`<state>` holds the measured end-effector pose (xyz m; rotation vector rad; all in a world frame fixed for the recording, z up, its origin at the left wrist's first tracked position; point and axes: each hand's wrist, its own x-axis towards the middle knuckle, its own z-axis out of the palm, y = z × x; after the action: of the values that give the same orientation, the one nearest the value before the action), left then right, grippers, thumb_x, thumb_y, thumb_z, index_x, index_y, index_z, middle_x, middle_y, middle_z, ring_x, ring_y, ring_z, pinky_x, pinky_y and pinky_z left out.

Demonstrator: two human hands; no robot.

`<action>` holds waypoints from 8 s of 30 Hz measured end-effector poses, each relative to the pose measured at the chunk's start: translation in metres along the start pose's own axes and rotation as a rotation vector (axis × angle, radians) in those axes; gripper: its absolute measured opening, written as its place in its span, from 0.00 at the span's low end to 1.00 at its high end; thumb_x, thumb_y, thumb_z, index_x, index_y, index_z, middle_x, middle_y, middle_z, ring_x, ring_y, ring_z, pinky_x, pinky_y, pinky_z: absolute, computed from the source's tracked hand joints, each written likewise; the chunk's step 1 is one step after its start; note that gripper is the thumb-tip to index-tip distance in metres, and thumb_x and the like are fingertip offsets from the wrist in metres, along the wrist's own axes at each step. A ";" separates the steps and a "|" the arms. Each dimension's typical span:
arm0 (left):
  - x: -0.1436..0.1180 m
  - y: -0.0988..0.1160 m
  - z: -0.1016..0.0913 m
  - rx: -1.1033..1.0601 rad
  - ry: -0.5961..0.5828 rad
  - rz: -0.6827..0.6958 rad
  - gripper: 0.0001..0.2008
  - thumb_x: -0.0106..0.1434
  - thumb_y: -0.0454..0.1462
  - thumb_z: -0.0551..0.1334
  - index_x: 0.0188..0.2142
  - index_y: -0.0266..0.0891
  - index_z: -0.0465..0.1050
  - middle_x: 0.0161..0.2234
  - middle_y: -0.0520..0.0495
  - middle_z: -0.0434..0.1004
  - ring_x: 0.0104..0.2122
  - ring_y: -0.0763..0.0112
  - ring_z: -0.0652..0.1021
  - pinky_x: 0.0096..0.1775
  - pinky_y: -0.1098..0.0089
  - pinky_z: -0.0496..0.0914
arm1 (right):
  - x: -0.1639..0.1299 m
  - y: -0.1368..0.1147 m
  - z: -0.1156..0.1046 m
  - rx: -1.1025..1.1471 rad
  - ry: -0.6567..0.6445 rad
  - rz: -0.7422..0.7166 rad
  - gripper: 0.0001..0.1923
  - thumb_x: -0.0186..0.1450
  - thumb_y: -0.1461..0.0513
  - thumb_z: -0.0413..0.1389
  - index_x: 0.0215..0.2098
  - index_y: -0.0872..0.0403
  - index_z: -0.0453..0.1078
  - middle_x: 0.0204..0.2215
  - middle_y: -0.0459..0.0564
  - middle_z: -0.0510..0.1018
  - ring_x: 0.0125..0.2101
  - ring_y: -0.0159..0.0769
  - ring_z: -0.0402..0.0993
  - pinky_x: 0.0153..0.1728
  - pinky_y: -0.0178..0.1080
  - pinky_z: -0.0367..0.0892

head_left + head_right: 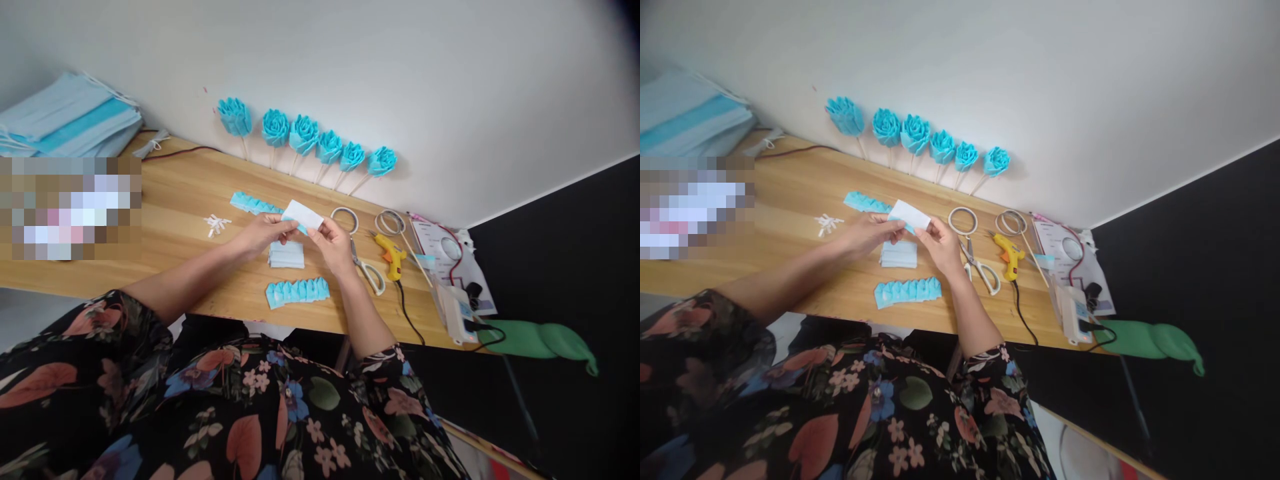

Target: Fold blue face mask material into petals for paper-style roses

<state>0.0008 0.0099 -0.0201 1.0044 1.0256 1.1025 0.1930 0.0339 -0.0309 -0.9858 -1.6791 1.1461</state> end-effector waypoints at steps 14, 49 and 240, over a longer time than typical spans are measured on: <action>0.000 -0.005 0.001 0.074 0.018 -0.002 0.14 0.57 0.41 0.69 0.19 0.39 0.73 0.20 0.51 0.73 0.22 0.75 0.71 0.29 0.71 0.65 | -0.001 0.000 0.002 -0.003 0.025 -0.001 0.24 0.60 0.47 0.63 0.49 0.50 0.74 0.35 0.46 0.82 0.36 0.36 0.78 0.42 0.41 0.74; -0.009 0.021 -0.002 0.192 -0.125 -0.049 0.12 0.61 0.35 0.64 0.21 0.36 0.70 0.20 0.51 0.70 0.22 0.77 0.68 0.29 0.72 0.64 | -0.005 -0.008 -0.002 0.065 0.170 -0.142 0.07 0.63 0.54 0.62 0.35 0.49 0.76 0.26 0.42 0.79 0.30 0.32 0.75 0.36 0.37 0.70; -0.004 0.009 -0.003 0.382 -0.202 0.039 0.11 0.62 0.39 0.63 0.25 0.36 0.74 0.19 0.53 0.71 0.21 0.78 0.69 0.27 0.76 0.62 | -0.002 -0.004 0.006 0.024 -0.011 0.077 0.13 0.60 0.52 0.63 0.29 0.52 0.72 0.23 0.40 0.71 0.26 0.28 0.64 0.30 0.33 0.62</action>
<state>-0.0050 0.0077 -0.0114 1.4159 1.0761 0.8299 0.1876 0.0296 -0.0292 -1.0392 -1.6447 1.2209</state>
